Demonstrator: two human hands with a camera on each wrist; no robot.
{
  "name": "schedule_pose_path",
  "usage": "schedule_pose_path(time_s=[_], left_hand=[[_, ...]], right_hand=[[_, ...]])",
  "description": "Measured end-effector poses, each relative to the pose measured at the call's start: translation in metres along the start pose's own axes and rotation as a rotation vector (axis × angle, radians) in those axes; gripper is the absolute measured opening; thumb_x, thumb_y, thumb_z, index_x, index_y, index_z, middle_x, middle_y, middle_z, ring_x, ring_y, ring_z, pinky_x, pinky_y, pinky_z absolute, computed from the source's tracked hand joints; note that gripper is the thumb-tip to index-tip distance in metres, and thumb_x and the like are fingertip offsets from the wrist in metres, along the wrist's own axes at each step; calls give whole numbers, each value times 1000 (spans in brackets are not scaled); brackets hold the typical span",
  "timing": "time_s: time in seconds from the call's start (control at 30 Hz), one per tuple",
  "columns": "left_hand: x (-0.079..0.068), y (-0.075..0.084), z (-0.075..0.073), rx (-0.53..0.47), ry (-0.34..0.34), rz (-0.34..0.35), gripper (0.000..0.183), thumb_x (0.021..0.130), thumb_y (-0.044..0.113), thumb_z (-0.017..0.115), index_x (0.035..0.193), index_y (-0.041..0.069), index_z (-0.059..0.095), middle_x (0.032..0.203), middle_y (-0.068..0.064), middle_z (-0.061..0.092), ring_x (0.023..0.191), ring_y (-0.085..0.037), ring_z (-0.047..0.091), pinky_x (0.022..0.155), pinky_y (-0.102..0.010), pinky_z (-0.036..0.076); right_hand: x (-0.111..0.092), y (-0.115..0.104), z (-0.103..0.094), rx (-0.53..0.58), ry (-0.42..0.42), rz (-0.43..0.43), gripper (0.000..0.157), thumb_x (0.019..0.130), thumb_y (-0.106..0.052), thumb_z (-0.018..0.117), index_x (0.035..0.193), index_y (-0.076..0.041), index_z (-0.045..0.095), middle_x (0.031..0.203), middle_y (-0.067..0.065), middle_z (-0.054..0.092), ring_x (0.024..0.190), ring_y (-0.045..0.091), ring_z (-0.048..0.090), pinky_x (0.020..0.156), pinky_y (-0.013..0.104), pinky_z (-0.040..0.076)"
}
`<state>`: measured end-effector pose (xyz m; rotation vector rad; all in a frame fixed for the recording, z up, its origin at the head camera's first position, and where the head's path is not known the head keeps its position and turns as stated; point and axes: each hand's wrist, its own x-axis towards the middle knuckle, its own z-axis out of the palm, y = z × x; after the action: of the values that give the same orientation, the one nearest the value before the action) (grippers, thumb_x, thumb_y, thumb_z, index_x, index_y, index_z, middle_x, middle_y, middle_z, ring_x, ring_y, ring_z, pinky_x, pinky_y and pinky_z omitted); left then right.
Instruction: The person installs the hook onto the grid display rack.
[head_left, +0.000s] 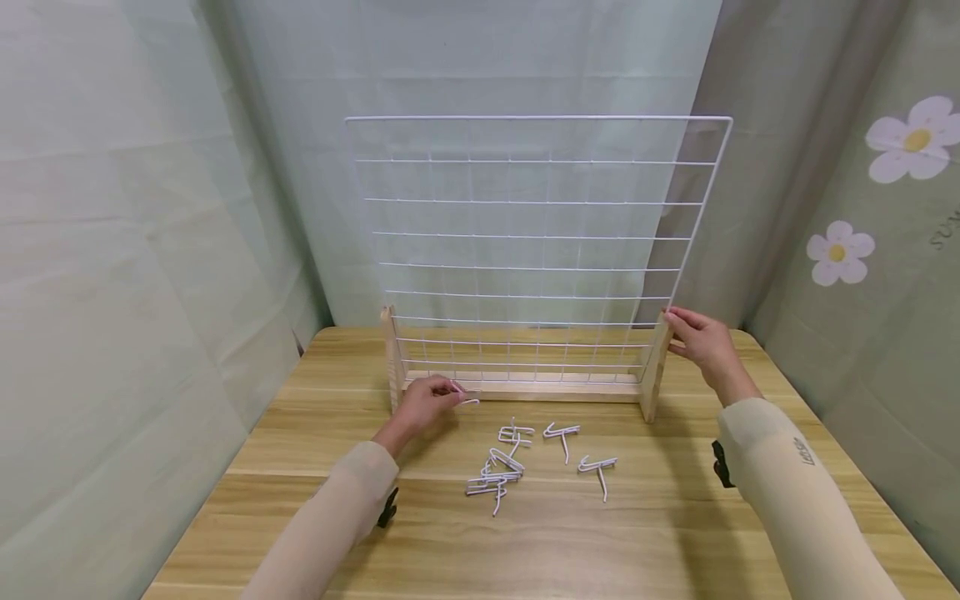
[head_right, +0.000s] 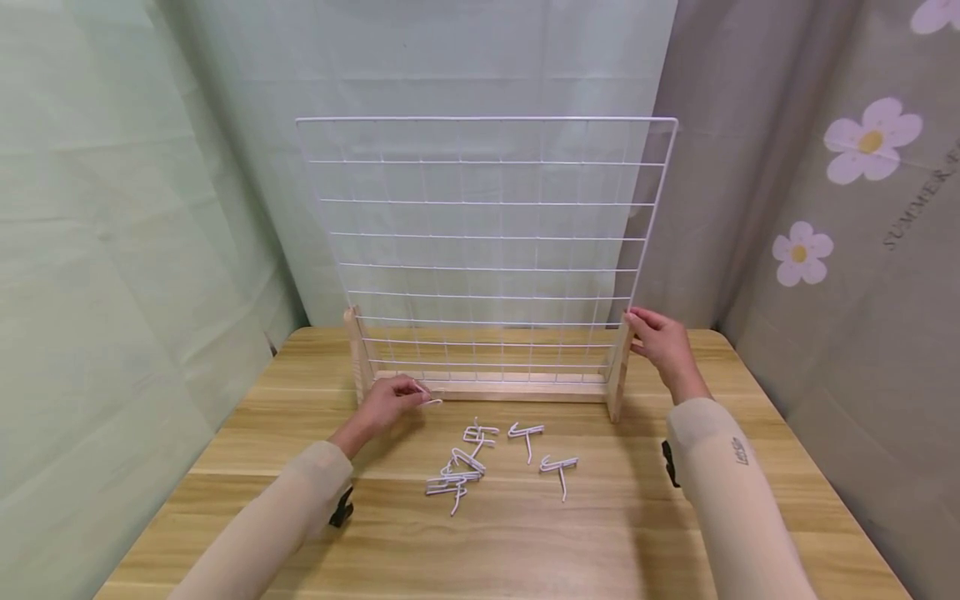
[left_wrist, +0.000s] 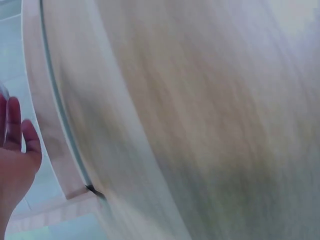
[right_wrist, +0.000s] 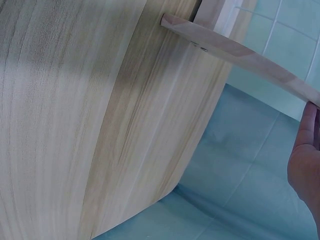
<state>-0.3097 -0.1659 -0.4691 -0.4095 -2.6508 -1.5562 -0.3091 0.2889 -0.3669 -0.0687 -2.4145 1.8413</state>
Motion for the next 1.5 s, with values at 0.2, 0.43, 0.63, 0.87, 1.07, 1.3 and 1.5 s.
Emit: schedule_pose_path(time_s=[0.2, 0.43, 0.63, 0.87, 1.07, 1.3, 1.5], left_hand=[[4, 6, 2, -31, 160, 17, 8, 91, 13, 73, 87, 6, 74, 98, -5, 71, 87, -17, 61, 74, -28, 48], [5, 19, 3, -128, 358, -29, 13, 90, 13, 74, 93, 1, 74, 87, -7, 70, 81, -14, 58, 64, -22, 46], [3, 33, 9, -195, 531, -38, 14, 90, 13, 74, 96, 0, 74, 86, -11, 70, 79, -15, 59, 63, -21, 45], [5, 50, 13, -215, 701, -41, 17, 93, 18, 71, 99, 2, 73, 98, -11, 67, 94, -24, 60, 80, -32, 43], [13, 70, 13, -299, 848, -39, 17, 93, 20, 71, 101, 4, 73, 99, -10, 66, 94, -23, 58, 76, -31, 43], [30, 93, 10, -424, 1013, -12, 14, 92, 16, 72, 97, 3, 73, 95, -7, 65, 92, -19, 59, 75, -26, 41], [43, 112, 4, -512, 1097, 13, 12, 92, 13, 71, 96, 2, 72, 94, -5, 66, 92, -17, 58, 72, -25, 42]], right_hand=[[0, -1, 0, 1, -3, 9, 64, 101, -43, 51, 148, 1, 42, 148, 22, 42, 127, 26, 48, 100, 39, 44], [0, -1, 1, 10, -6, 7, 64, 102, -42, 50, 148, 2, 41, 149, 25, 40, 128, 26, 47, 99, 38, 44], [1, 0, 2, 16, -10, 0, 65, 102, -42, 51, 148, 3, 41, 149, 25, 40, 124, 22, 49, 98, 36, 45], [2, -1, 2, 11, -10, 5, 65, 102, -42, 50, 148, 1, 41, 150, 24, 40, 128, 27, 47, 99, 37, 44], [2, -1, 1, 11, -9, 17, 65, 102, -42, 50, 149, 1, 40, 150, 23, 39, 133, 33, 42, 101, 40, 42], [1, 0, -1, -7, -4, 22, 65, 102, -45, 49, 149, -1, 40, 150, 22, 40, 133, 32, 43, 100, 38, 43], [0, 0, -2, -6, -3, 22, 66, 101, -46, 49, 149, -1, 40, 149, 22, 40, 133, 33, 43, 100, 39, 42]])
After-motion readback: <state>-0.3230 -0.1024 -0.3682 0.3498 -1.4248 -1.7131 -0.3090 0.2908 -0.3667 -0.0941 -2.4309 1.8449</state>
